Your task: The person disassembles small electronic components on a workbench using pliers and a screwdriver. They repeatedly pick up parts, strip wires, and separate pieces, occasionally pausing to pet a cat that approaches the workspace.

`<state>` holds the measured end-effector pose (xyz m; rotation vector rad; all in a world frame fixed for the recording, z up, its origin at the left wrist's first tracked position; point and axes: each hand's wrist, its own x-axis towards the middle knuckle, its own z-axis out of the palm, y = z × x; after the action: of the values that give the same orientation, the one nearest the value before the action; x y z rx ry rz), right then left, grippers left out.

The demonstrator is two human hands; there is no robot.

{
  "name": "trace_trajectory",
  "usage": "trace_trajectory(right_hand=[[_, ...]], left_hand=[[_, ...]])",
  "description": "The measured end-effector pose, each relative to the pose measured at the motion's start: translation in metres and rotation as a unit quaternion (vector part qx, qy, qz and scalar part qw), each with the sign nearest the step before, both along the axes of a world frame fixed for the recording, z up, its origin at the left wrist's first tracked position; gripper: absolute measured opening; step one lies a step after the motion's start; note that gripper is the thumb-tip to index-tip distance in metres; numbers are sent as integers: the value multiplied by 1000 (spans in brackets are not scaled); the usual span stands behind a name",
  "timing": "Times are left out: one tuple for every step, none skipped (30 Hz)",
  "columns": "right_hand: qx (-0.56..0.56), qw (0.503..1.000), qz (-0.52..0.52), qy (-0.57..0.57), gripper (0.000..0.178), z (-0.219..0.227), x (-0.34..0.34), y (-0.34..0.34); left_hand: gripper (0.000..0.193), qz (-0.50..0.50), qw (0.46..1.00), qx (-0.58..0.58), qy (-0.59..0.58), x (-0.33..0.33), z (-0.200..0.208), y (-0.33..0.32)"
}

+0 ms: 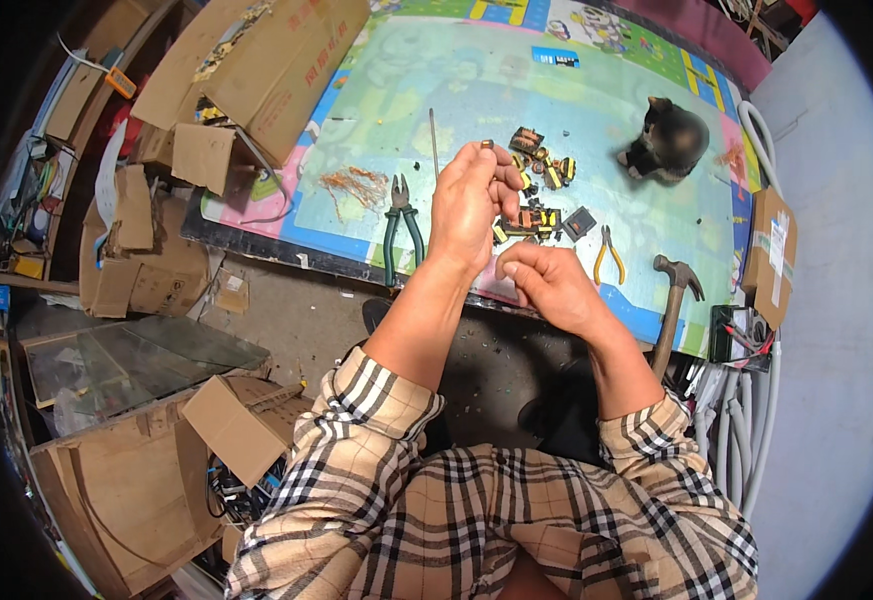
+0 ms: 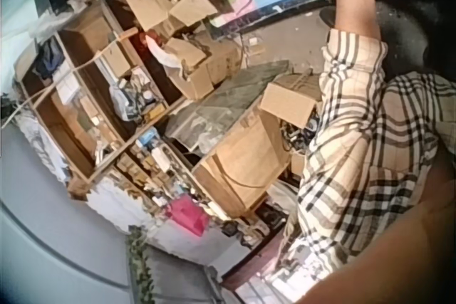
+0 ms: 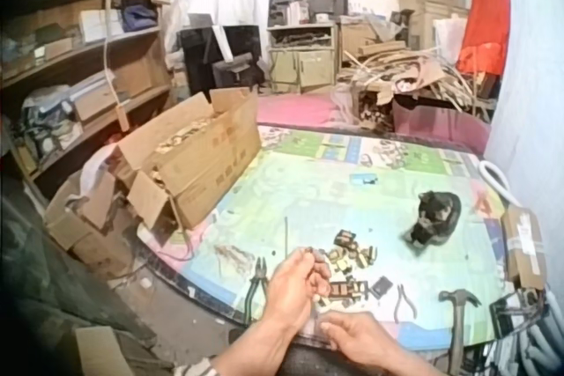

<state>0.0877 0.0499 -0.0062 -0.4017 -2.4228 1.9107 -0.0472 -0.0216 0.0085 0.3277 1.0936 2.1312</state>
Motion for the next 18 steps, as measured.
trace_trajectory(right_hand=[[14, 1000, 7, 1, 15, -3, 0, -3], [28, 1000, 12, 1, 15, -5, 0, -5], [32, 999, 16, -4, 14, -6, -1, -6], [37, 999, 21, -10, 14, -8, -1, -6], [41, 999, 29, -14, 14, -8, -2, -8], [52, 998, 24, -11, 14, -5, -2, -8], [58, 998, 24, -15, 14, -4, -3, -8], [64, 998, 23, -19, 14, -4, -2, -7], [69, 997, 23, -24, 14, -4, -2, -7], [81, 996, 27, -24, 14, -4, -2, -7], [94, 995, 30, -25, 14, -4, -1, -7], [107, 993, 33, -26, 14, -3, 0, -8], [97, 994, 44, -22, 14, -3, 1, -8], [85, 994, 58, -18, 14, -2, 2, -8], [74, 995, 72, -13, 14, -1, 3, -9], [75, 993, 87, -28, 14, 0, 3, -9], [77, 991, 102, -43, 13, 1, 3, -10], [78, 989, 116, -57, 13, 2, 3, -11]], left_hand=[[19, 10, 1000, -6, 3, -1, 3, 0], [20, 19, 1000, -11, 5, -1, 6, 0], [22, 27, 999, -16, 7, -1, 7, 0], [22, 24, 1000, -13, 10, -1, 6, 1], [22, 23, 1000, -12, 14, -1, 5, 1], [23, 23, 1000, -10, 18, -2, 4, 0], [23, 25, 999, -11, 21, -2, 4, -1], [24, 25, 999, -12, 25, -3, 4, -2], [24, 25, 999, -13, 28, -4, 4, -2], [24, 30, 999, -13, 34, -5, 3, -3], [24, 32, 999, -12, 40, -6, 2, -4], [24, 35, 998, -11, 46, -8, 2, -4], [24, 36, 998, -12, 47, -8, 3, -4], [25, 40, 998, -14, 48, -9, 5, -4], [26, 43, 998, -15, 49, -9, 7, -5], [26, 42, 998, -16, 49, -9, 7, -5], [27, 41, 998, -17, 49, -9, 8, -6], [27, 40, 998, -18, 50, -9, 8, -6]])
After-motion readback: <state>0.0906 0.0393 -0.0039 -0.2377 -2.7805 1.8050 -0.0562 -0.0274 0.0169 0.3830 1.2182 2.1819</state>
